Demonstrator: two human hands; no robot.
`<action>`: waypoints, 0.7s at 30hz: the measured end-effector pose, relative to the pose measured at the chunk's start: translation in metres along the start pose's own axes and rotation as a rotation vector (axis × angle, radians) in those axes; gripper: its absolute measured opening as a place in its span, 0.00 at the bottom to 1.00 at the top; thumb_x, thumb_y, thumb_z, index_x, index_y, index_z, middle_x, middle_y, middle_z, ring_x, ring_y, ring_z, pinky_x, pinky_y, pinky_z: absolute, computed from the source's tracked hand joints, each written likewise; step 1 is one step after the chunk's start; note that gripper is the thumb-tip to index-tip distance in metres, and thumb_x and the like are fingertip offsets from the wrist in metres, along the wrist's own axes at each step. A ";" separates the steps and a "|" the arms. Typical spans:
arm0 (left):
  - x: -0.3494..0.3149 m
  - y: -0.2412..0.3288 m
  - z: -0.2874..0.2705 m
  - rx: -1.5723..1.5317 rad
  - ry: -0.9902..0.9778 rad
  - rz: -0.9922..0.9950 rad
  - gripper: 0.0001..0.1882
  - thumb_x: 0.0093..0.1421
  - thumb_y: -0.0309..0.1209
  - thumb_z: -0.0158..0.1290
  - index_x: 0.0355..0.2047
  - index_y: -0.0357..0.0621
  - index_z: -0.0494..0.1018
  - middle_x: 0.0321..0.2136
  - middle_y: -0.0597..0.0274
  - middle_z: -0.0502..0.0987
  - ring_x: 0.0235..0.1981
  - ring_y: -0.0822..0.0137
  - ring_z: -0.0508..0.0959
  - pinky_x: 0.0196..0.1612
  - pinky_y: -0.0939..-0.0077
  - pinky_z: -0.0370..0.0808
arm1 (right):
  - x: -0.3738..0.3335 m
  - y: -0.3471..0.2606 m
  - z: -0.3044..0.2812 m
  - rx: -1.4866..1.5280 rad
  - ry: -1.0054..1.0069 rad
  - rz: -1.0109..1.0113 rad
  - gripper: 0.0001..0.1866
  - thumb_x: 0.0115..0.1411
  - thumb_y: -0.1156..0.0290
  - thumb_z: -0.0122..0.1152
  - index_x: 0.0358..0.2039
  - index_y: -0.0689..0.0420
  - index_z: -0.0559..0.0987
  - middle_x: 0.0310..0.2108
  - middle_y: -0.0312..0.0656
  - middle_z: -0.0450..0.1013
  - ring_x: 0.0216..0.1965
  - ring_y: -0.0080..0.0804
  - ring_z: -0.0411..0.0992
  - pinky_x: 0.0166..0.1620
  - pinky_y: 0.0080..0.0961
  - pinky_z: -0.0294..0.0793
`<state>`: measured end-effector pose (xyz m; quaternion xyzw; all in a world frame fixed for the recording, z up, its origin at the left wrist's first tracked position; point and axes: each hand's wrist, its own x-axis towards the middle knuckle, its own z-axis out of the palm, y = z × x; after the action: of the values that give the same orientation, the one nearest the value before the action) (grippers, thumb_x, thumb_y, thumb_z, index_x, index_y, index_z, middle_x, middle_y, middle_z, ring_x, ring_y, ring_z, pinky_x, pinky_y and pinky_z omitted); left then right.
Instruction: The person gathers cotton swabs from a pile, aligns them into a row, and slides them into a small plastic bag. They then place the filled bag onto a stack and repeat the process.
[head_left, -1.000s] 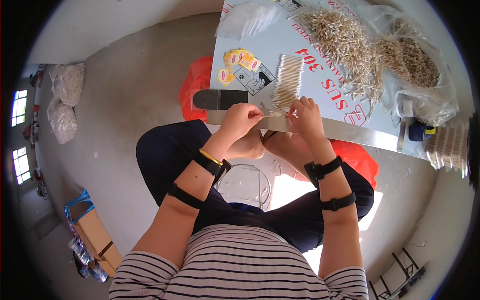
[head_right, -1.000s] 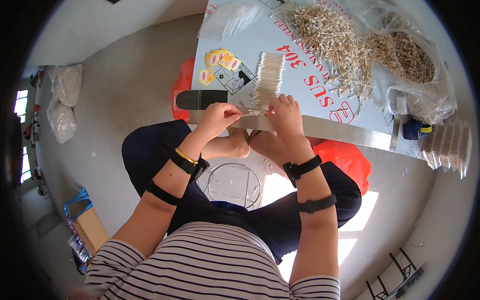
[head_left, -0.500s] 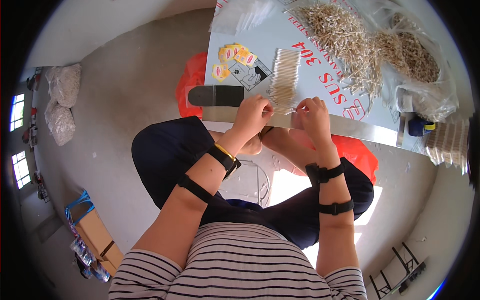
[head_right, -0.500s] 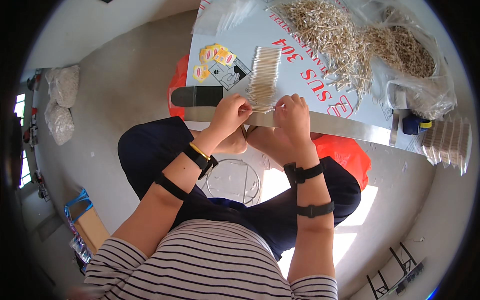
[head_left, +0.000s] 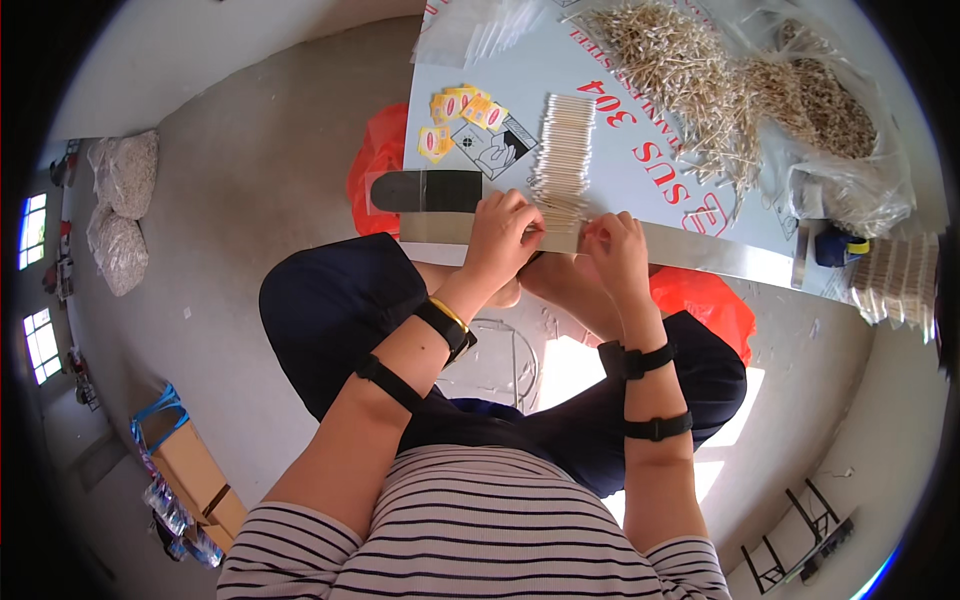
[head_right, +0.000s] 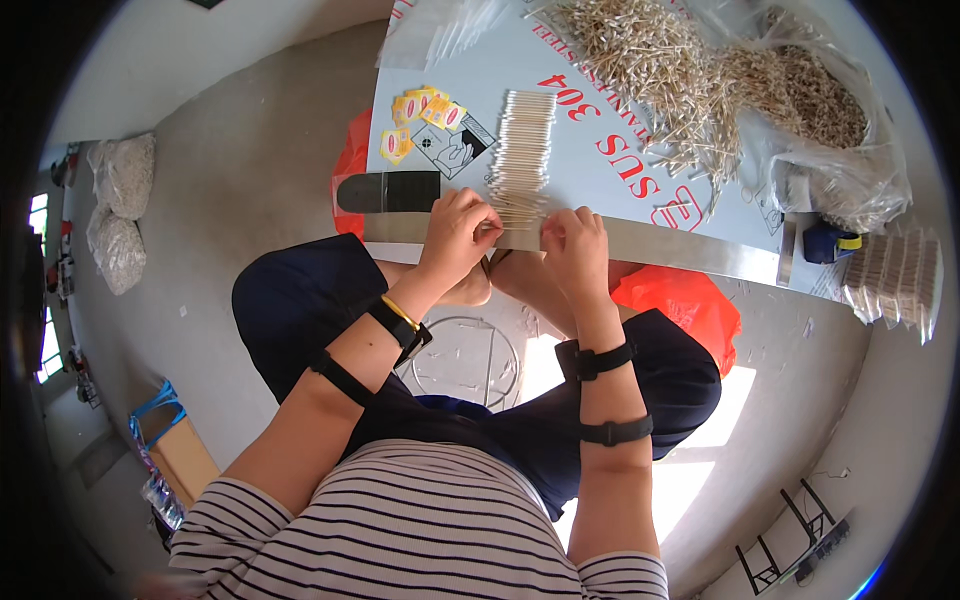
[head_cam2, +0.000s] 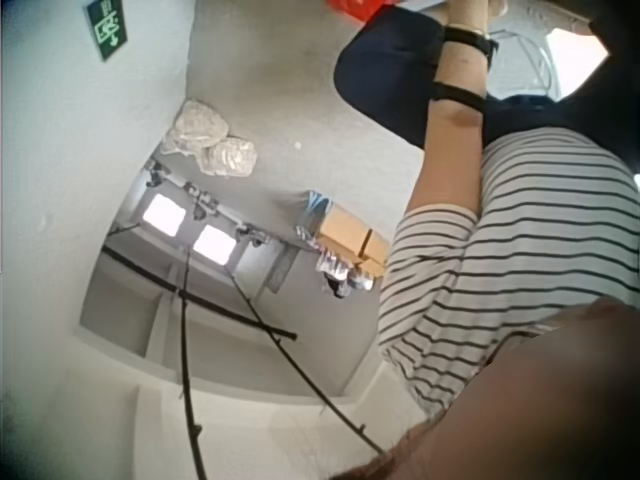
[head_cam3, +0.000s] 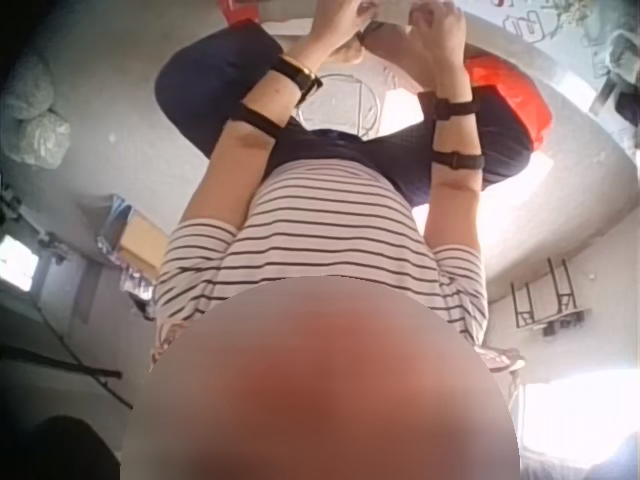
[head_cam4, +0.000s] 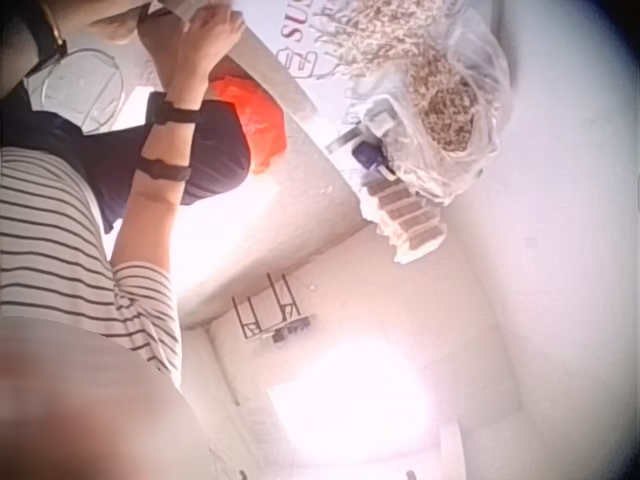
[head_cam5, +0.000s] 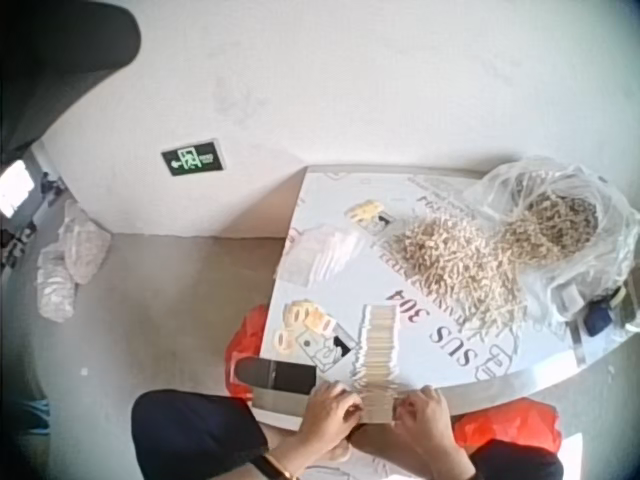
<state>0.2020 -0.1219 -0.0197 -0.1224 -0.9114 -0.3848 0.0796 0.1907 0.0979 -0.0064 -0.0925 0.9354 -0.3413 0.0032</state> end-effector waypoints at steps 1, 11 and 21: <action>-0.002 -0.001 0.001 0.019 0.014 -0.012 0.12 0.50 0.26 0.69 0.32 0.50 0.78 0.36 0.64 0.75 0.41 0.55 0.75 0.45 0.57 0.69 | 0.002 -0.002 0.000 0.003 0.001 0.014 0.03 0.56 0.75 0.64 0.32 0.54 0.82 0.31 0.40 0.73 0.39 0.46 0.72 0.44 0.42 0.73; -0.002 -0.004 0.003 0.054 0.087 -0.202 0.33 0.47 0.33 0.72 0.51 0.49 0.69 0.46 0.58 0.71 0.50 0.52 0.72 0.51 0.56 0.64 | 0.046 -0.031 0.011 -0.093 -0.106 -0.208 0.01 0.54 0.73 0.69 0.29 0.53 0.84 0.35 0.39 0.73 0.44 0.40 0.72 0.49 0.37 0.74; -0.005 0.002 0.011 0.055 0.136 -0.244 0.29 0.47 0.37 0.71 0.49 0.51 0.71 0.47 0.61 0.71 0.52 0.55 0.71 0.56 0.55 0.61 | 0.069 -0.028 0.012 -0.394 -0.248 -0.424 0.01 0.54 0.73 0.67 0.27 0.51 0.83 0.36 0.36 0.73 0.46 0.36 0.72 0.50 0.33 0.73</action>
<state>0.2071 -0.1129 -0.0272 0.0180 -0.9222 -0.3738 0.0971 0.1288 0.0567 0.0062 -0.3252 0.9359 -0.1325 0.0278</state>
